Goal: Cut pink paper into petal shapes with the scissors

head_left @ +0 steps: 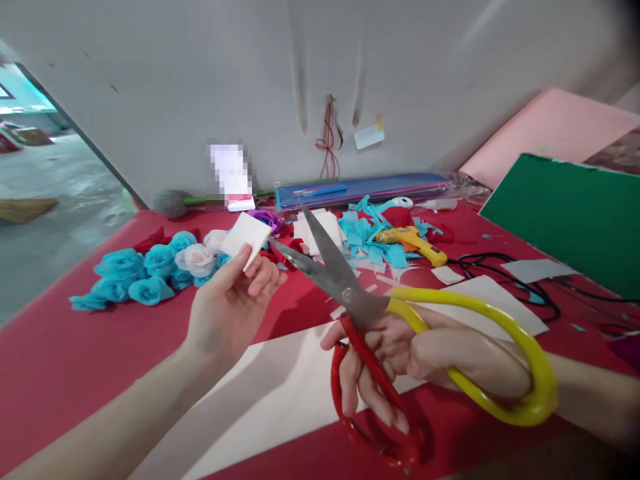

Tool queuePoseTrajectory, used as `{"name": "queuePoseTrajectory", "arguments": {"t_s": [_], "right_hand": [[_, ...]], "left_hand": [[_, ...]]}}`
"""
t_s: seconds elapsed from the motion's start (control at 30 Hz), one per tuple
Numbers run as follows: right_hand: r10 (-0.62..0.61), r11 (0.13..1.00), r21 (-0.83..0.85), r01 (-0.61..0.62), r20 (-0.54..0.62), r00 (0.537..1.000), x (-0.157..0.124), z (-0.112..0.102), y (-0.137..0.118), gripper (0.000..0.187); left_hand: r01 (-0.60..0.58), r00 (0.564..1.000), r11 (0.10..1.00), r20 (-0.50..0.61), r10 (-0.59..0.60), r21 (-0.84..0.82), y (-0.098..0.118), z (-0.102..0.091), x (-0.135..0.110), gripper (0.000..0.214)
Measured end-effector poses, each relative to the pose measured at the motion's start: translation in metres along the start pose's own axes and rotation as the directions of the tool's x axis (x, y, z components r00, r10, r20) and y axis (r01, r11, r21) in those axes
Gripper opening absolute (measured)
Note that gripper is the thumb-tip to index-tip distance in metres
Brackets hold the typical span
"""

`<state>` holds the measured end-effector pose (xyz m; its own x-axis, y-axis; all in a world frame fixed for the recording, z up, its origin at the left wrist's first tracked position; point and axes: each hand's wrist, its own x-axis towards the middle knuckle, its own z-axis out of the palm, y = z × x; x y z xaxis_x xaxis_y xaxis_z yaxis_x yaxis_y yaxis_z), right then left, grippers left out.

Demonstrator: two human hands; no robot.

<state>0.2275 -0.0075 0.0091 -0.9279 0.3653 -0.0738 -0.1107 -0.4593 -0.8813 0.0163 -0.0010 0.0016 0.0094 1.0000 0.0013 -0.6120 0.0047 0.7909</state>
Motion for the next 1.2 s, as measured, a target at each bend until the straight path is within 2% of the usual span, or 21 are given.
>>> {"name": "queuePoseTrajectory", "arguments": {"t_s": [0.23,0.47,0.53,0.67,0.8,0.9,1.0,1.1,1.2], "right_hand": [[0.044,0.999,0.001,-0.044,-0.035,0.998,-0.002,0.008,-0.009,0.057],[0.029,0.999,0.037,-0.029,0.02,0.999,0.0,0.005,-0.005,0.058],[0.015,0.999,0.029,-0.016,0.022,1.0,0.001,0.005,-0.002,0.054],[0.01,1.0,-0.019,-0.011,-0.075,0.997,0.0,0.008,0.003,0.035],[-0.015,1.0,-0.013,0.013,-0.139,0.99,-0.001,0.014,0.009,0.027],[-0.028,0.999,0.04,0.036,-0.185,0.982,-0.001,0.016,0.015,0.025],[0.006,0.98,0.196,0.039,-0.226,0.974,-0.001,0.019,0.021,0.021],[0.043,0.955,0.297,0.014,-0.186,0.982,0.0,0.021,0.026,0.017],[-0.013,0.976,0.214,0.041,-0.131,0.991,0.001,0.018,0.027,0.012]], "left_hand": [[-0.009,1.0,0.999,0.0,0.009,0.044,-0.001,-0.001,-0.002,0.04],[-0.065,0.998,0.981,0.019,0.063,0.184,-0.004,0.002,-0.006,0.04],[-0.077,0.997,0.972,0.04,0.07,0.224,-0.006,0.004,-0.01,0.038],[-0.088,0.995,0.958,0.074,0.07,0.273,-0.008,0.008,-0.016,0.036],[-0.114,0.992,0.951,0.084,0.094,0.287,-0.01,0.009,-0.018,0.035],[-0.153,0.987,0.947,0.083,0.135,0.281,-0.012,0.009,-0.017,0.031],[-0.173,0.984,0.946,0.087,0.155,0.274,-0.013,0.008,-0.016,0.029],[-0.164,0.985,0.951,0.092,0.145,0.262,-0.013,0.008,-0.016,0.03],[-0.161,0.985,0.957,0.099,0.14,0.243,-0.012,0.008,-0.016,0.029]]}}
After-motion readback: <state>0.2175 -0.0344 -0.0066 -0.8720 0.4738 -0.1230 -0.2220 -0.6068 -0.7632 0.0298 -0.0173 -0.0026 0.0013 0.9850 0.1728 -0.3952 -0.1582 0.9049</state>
